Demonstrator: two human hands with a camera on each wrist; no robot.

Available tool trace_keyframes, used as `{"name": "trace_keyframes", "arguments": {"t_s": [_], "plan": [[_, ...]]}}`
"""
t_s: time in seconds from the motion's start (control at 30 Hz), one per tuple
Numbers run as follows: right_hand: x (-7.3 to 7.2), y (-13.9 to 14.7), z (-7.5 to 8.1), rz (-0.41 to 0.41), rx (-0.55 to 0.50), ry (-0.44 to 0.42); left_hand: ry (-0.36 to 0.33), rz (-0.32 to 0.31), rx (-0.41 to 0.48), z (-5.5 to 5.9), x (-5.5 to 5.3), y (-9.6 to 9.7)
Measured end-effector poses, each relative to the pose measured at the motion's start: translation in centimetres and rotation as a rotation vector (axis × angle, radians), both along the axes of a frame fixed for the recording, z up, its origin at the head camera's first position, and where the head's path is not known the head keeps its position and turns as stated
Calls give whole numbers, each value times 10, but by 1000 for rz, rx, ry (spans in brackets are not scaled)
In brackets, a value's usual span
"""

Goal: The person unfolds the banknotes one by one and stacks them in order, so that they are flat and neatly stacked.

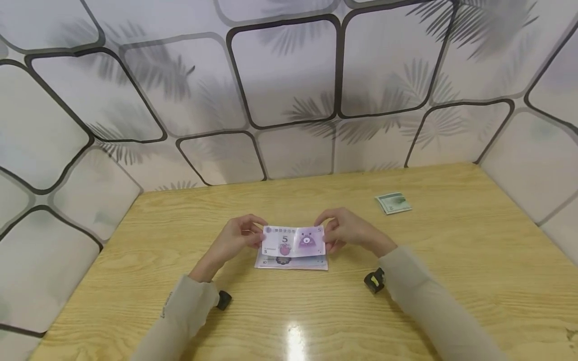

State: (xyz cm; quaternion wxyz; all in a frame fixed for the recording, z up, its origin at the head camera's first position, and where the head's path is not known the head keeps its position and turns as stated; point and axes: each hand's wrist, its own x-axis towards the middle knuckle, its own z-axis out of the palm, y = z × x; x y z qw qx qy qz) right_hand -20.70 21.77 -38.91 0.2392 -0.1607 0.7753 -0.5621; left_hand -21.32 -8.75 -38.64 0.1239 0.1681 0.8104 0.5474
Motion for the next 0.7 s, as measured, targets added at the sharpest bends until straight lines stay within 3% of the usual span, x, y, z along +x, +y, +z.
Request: {"name": "trace_keyframes", "arguments": {"t_s": [0.23,0.7], "plan": [[-1,-3,-2,43,41,-27,-6,-12,-114,-1,-1,1],[1,-7,2,29,86,-31,-17,-19,-253,2,-1,1]]}}
